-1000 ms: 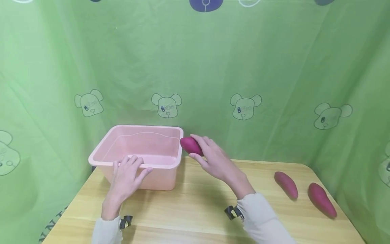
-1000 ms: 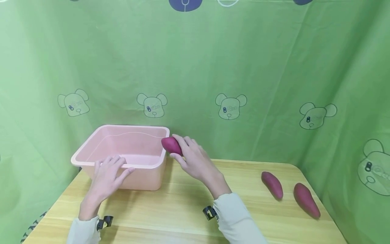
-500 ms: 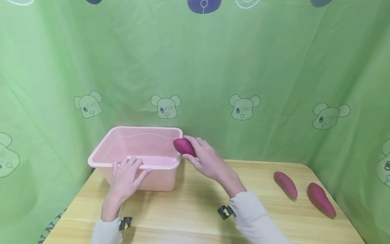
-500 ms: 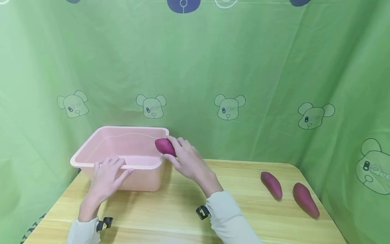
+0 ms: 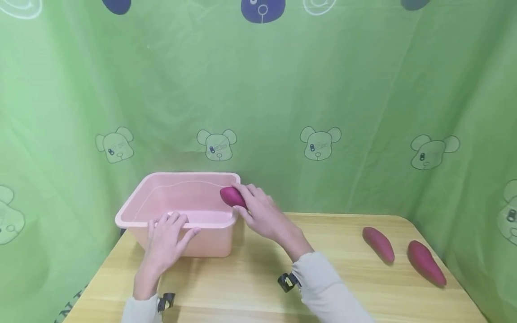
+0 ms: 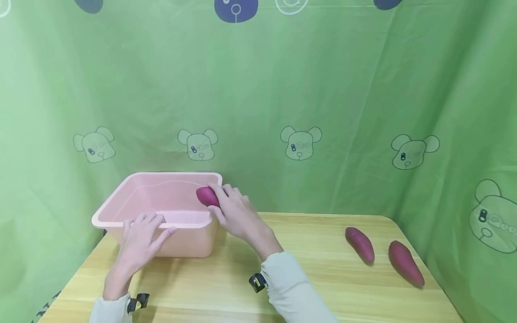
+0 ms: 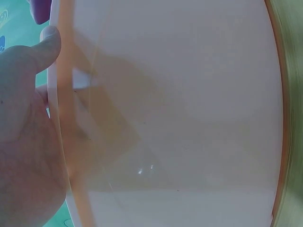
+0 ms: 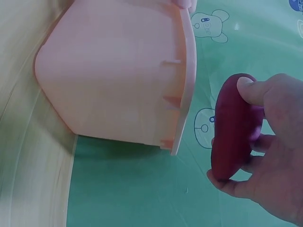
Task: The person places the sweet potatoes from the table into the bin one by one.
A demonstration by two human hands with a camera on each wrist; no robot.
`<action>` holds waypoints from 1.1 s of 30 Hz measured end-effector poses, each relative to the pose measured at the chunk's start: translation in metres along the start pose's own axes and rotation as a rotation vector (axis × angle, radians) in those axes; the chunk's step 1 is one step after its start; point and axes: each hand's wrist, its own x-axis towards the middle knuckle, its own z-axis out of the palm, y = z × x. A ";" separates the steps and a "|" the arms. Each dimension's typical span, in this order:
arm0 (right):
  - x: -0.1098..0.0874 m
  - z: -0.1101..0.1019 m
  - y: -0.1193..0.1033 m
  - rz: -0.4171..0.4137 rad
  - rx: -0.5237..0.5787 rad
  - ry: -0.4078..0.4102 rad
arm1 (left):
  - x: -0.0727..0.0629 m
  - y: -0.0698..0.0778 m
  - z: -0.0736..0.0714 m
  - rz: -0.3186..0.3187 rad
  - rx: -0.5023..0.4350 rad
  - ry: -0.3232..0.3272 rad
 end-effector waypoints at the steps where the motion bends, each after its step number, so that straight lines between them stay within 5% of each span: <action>1: 0.000 0.001 -0.001 -0.003 -0.001 0.002 | 0.000 0.000 0.000 -0.003 0.000 -0.002; 33: 0.022 0.024 -0.025 -0.005 0.022 0.059 | -0.001 0.003 0.000 -0.023 0.000 -0.012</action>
